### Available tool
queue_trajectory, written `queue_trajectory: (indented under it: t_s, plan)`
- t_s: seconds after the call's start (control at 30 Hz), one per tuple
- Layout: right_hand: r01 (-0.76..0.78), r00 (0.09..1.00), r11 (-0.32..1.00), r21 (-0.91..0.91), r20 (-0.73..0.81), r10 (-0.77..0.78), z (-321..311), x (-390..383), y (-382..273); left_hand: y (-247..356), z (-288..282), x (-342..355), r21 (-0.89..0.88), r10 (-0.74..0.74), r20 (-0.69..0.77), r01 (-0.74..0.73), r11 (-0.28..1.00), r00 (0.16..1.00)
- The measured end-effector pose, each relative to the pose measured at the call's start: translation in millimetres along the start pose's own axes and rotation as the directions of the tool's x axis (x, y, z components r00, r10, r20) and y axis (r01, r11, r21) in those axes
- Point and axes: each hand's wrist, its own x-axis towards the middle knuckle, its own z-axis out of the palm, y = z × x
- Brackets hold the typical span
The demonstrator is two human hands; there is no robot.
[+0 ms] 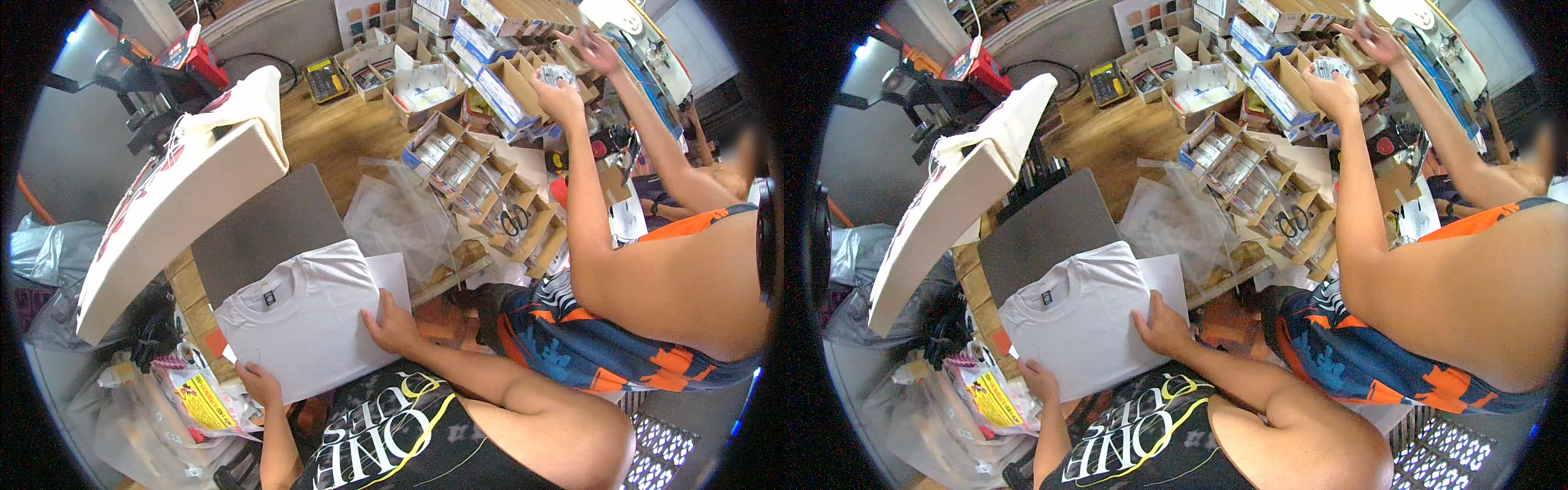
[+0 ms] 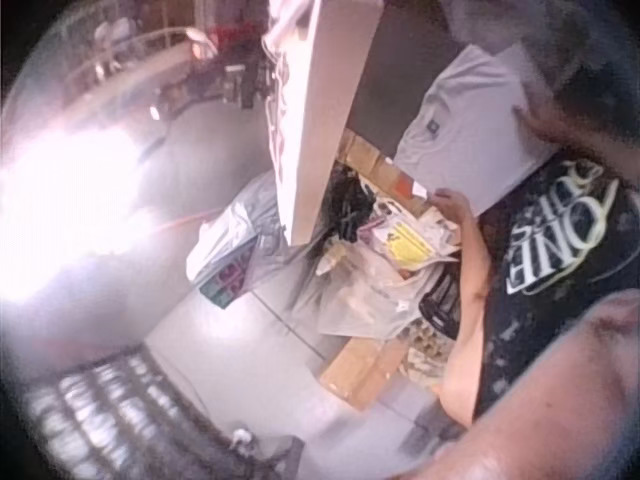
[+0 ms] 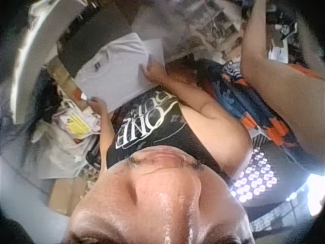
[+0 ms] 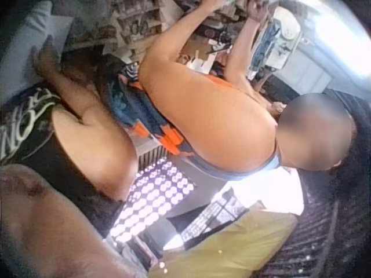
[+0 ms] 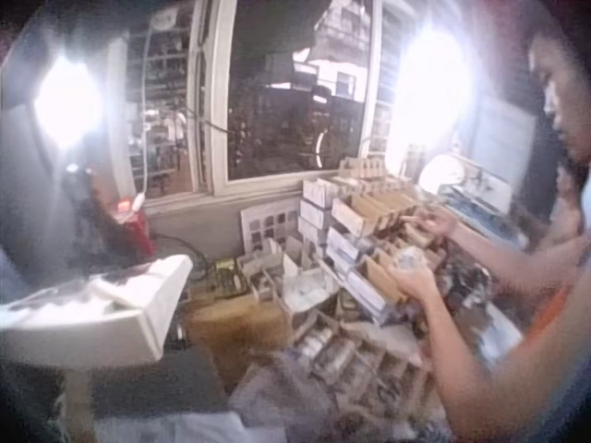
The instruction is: The person places a black t-shirt on a heat press, aligns a transfer sheet with text, and uses scissors to trim the edges. They then close the press, remove the finished shirt, and prepare a white t-shirt for the next print.
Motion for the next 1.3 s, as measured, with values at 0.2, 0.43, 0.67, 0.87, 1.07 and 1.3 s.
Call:
queue_trajectory:
  t_s: [0.2, 0.43, 0.67, 0.87, 1.07, 1.3]
  plan:
    - [-0.002, 1.000, 1.000, 0.010, 0.008, 0.002, -7.6, 3.9, -2.7, 2.5, -0.8, 0.3, 0.029, 0.006, 0.009, -0.006, 1.000, 1.000]
    - [-0.044, 0.997, 0.998, 0.045, 0.067, 0.041, -2.3, 6.6, 6.3, 1.7, -0.9, 0.4, 0.008, -0.016, 0.018, 0.016, 1.000, 1.000]
    - [0.096, 0.667, 0.828, -0.553, -0.581, -0.466, -178.2, 213.6, 29.2, 0.6, -0.7, -0.2, -0.014, -0.063, 0.033, 0.063, 0.998, 0.997]
    - [-0.423, 0.770, 0.768, -0.481, -0.638, 0.025, -284.5, 313.4, 48.6, -2.8, 0.0, -2.2, 0.019, -0.024, 0.000, 0.024, 1.000, 1.000]
    - [-0.286, 0.850, 0.819, -0.498, -0.526, -0.023, -255.2, 291.4, 57.3, -12.4, 1.2, -5.2, 0.068, 0.046, -0.038, -0.043, 0.997, 0.998]
    - [-0.213, 0.796, 0.857, -0.469, -0.592, -0.126, -228.1, 286.6, 71.5, -14.7, -0.9, -4.9, 0.077, 0.027, -0.029, -0.024, 0.997, 0.999]
